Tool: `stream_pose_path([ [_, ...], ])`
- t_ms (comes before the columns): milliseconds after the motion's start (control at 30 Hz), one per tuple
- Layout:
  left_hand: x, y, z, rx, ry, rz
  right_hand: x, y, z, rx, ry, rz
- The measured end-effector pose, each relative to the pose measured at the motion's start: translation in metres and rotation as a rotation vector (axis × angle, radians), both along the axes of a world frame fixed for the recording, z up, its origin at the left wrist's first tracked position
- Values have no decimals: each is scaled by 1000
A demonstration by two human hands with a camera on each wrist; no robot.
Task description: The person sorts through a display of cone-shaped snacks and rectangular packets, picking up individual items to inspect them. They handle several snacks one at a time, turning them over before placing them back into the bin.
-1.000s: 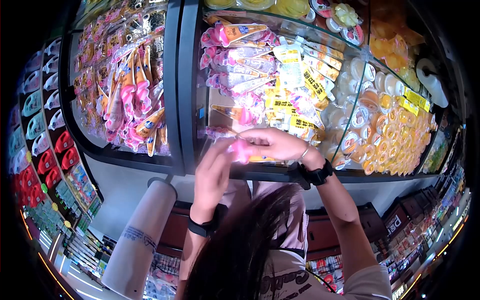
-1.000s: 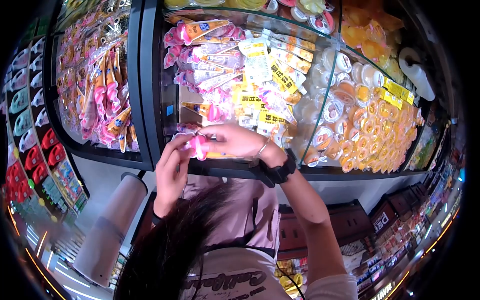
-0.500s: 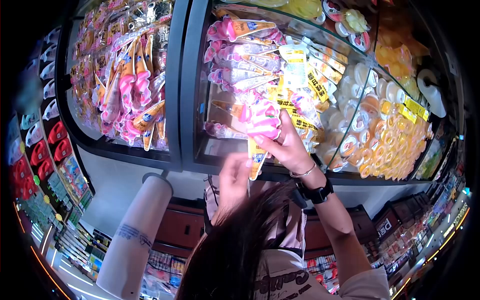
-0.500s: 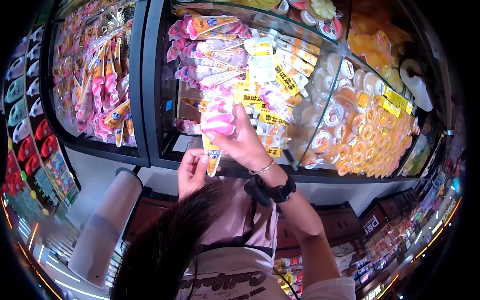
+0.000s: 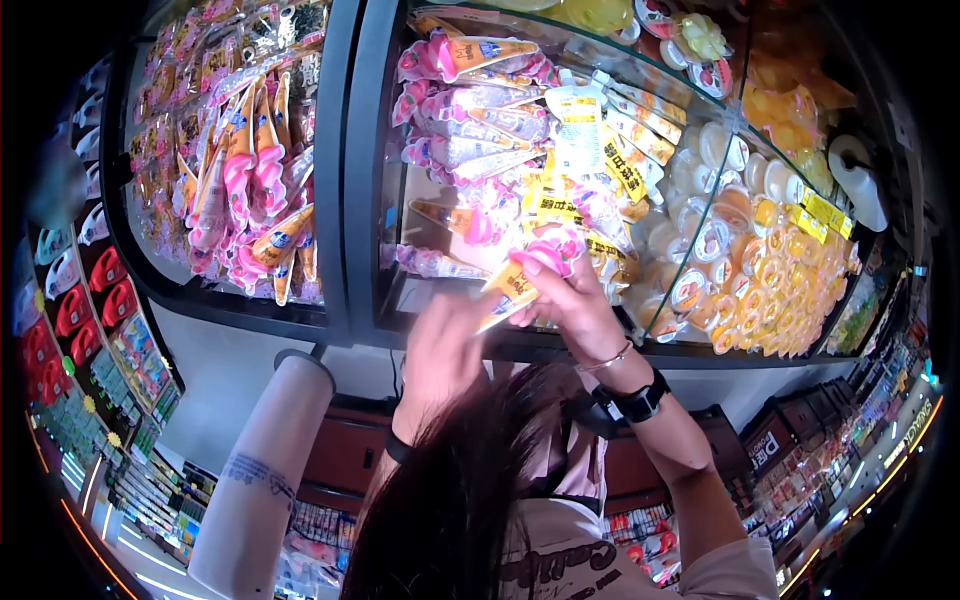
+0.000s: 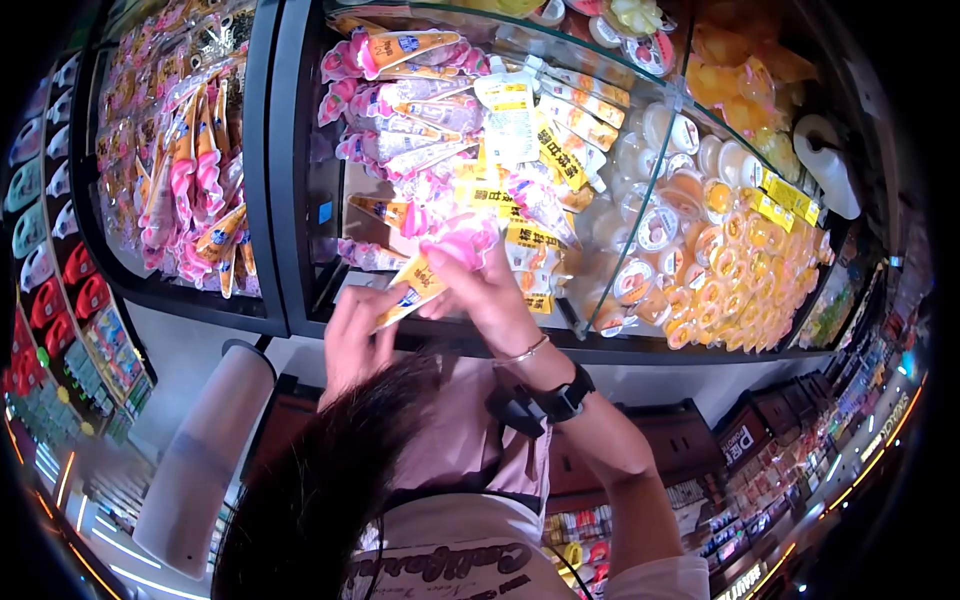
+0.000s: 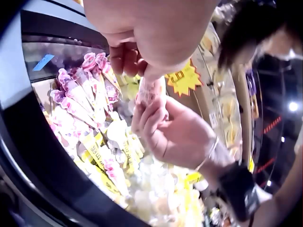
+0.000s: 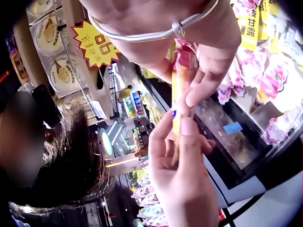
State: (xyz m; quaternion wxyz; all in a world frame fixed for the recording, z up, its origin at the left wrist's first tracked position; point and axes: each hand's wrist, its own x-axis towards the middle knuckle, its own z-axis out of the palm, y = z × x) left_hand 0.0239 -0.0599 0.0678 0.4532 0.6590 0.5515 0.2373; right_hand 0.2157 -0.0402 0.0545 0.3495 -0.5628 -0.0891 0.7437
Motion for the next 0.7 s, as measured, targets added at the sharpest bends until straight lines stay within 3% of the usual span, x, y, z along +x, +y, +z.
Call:
stream_pose_path([
  [67, -2, 7, -1, -3, -106, 80, -2, -7, -1, -69, 73, -41],
  [200, -15, 21, 9, -307, -211, 96, 9, -7, -5, 456, -104, 149],
  [333, -26, 22, 5, -707, -353, 322, 23, 6, -4, 604, -260, 513],
  [400, -18, 19, 2, -559, -467, 445, 14, 8, -1, 487, -314, 436],
  [467, -16, 22, 1, 50, 88, 154, 10, 7, -4, 419, -370, 424],
  [500, -16, 19, 2, 2, 160, 93, 9, 5, -5, 419, -330, 421],
  [533, -16, 24, 7, 255, 384, -95, 7, 3, -7, 420, -289, 417],
  [600, -16, 27, 5, 343, 513, -244, 4, 4, -4, 304, -174, 393],
  [667, -19, 29, 8, 217, 446, -234, 4, 5, 11, 65, -34, 347],
  [700, -20, 29, 9, 155, 411, -229, 7, 5, 11, 93, 23, 377],
])
